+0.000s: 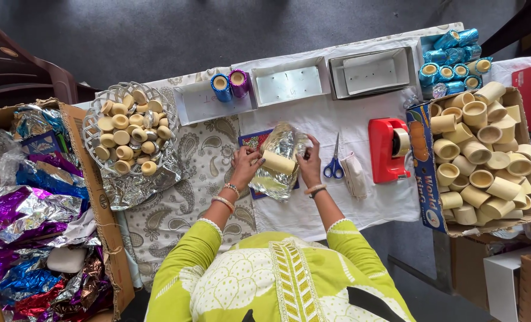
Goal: The person wraps small beige cups in shiny red foil paper. They fold the foil around the cup, secure it with tape, and place the wrapped items into a decorative box.
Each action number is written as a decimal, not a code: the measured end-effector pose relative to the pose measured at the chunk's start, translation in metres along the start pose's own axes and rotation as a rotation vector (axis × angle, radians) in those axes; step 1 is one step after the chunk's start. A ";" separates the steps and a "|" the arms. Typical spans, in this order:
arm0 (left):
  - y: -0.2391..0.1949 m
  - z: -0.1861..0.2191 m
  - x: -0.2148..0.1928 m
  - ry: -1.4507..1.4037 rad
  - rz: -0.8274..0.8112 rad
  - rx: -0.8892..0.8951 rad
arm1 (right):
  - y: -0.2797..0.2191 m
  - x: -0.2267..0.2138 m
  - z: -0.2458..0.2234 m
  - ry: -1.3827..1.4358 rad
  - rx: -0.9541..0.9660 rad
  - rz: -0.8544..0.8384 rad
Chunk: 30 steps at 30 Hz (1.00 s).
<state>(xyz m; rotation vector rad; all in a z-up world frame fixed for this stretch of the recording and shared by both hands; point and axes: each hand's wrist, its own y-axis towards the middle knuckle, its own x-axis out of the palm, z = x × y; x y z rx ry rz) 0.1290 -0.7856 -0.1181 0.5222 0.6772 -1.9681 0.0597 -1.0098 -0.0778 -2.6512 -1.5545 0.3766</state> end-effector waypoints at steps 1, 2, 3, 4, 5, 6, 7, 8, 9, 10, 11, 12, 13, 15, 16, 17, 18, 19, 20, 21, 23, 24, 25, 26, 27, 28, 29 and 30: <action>-0.005 -0.002 0.002 -0.023 0.040 0.010 | 0.008 0.002 0.003 -0.063 -0.034 -0.045; -0.010 -0.004 0.003 -0.047 0.080 0.020 | 0.016 0.004 0.007 -0.126 -0.068 -0.091; -0.012 -0.007 0.007 -0.046 0.083 0.020 | 0.025 0.006 0.016 -0.125 -0.069 -0.092; -0.015 -0.011 0.011 -0.080 0.149 0.026 | 0.035 0.008 0.025 0.021 -0.071 -0.159; -0.020 -0.015 0.016 -0.114 0.213 0.028 | 0.041 0.010 0.035 0.166 -0.066 -0.227; -0.022 -0.016 0.017 -0.114 0.213 0.024 | 0.042 0.012 0.016 0.166 -0.063 -0.229; -0.023 -0.017 0.019 -0.120 0.255 0.005 | 0.043 0.015 -0.004 0.008 -0.033 -0.151; -0.025 -0.018 0.021 -0.126 0.297 -0.014 | 0.044 0.017 -0.023 -0.151 -0.004 -0.073; -0.024 -0.016 0.019 -0.127 0.299 -0.016 | 0.044 0.014 -0.024 -0.152 -0.005 -0.076; -0.024 -0.013 0.018 -0.111 0.304 -0.029 | 0.043 0.011 -0.025 -0.318 -0.281 -0.037; -0.023 -0.011 0.016 -0.095 0.310 -0.043 | 0.043 0.008 -0.026 -0.481 -0.560 -0.003; -0.021 -0.010 0.015 -0.095 0.313 -0.045 | 0.038 0.003 -0.013 -0.480 -0.562 -0.006; -0.021 -0.009 0.014 -0.084 0.302 -0.044 | 0.032 -0.003 0.000 -0.541 -0.587 -0.053; -0.018 -0.009 0.013 -0.074 0.293 -0.046 | 0.018 -0.007 0.005 -0.601 -0.613 -0.105; -0.015 -0.009 0.013 -0.049 0.269 -0.030 | 0.009 -0.005 -0.004 -0.659 -0.750 -0.243; -0.014 -0.010 0.014 -0.025 0.241 -0.013 | -0.001 -0.004 -0.011 -0.715 -0.885 -0.383; -0.014 -0.008 0.011 -0.026 0.241 -0.016 | -0.007 0.000 -0.021 -0.716 -0.884 -0.386; -0.014 -0.006 0.008 0.023 0.217 0.016 | -0.012 0.004 -0.030 -0.746 -0.847 -0.380; -0.013 -0.003 0.005 0.073 0.193 0.048 | -0.017 0.008 -0.040 -0.775 -0.811 -0.374; -0.016 -0.001 -0.002 0.073 0.195 0.048 | -0.014 0.009 -0.025 -0.775 -0.813 -0.375; -0.024 0.004 -0.014 0.186 0.211 0.216 | -0.009 0.010 0.005 -0.798 -0.718 -0.410; -0.032 0.010 -0.020 0.187 0.211 0.215 | -0.010 0.009 0.004 -0.796 -0.719 -0.411; -0.037 0.015 -0.027 0.257 0.183 0.385 | -0.008 0.009 0.003 -0.768 -0.700 -0.434; -0.043 0.021 -0.034 0.327 0.153 0.555 | -0.007 0.008 0.002 -0.739 -0.681 -0.457; -0.050 0.020 -0.032 0.328 0.154 0.553 | -0.007 0.006 0.003 -0.737 -0.683 -0.460; -0.058 0.019 -0.029 0.411 0.104 0.660 | -0.007 0.003 0.003 -0.714 -0.689 -0.481; -0.064 0.019 -0.028 0.495 0.053 0.768 | -0.005 0.001 0.004 -0.690 -0.697 -0.499; -0.063 0.015 -0.023 0.498 0.055 0.767 | -0.006 0.001 0.001 -0.688 -0.700 -0.499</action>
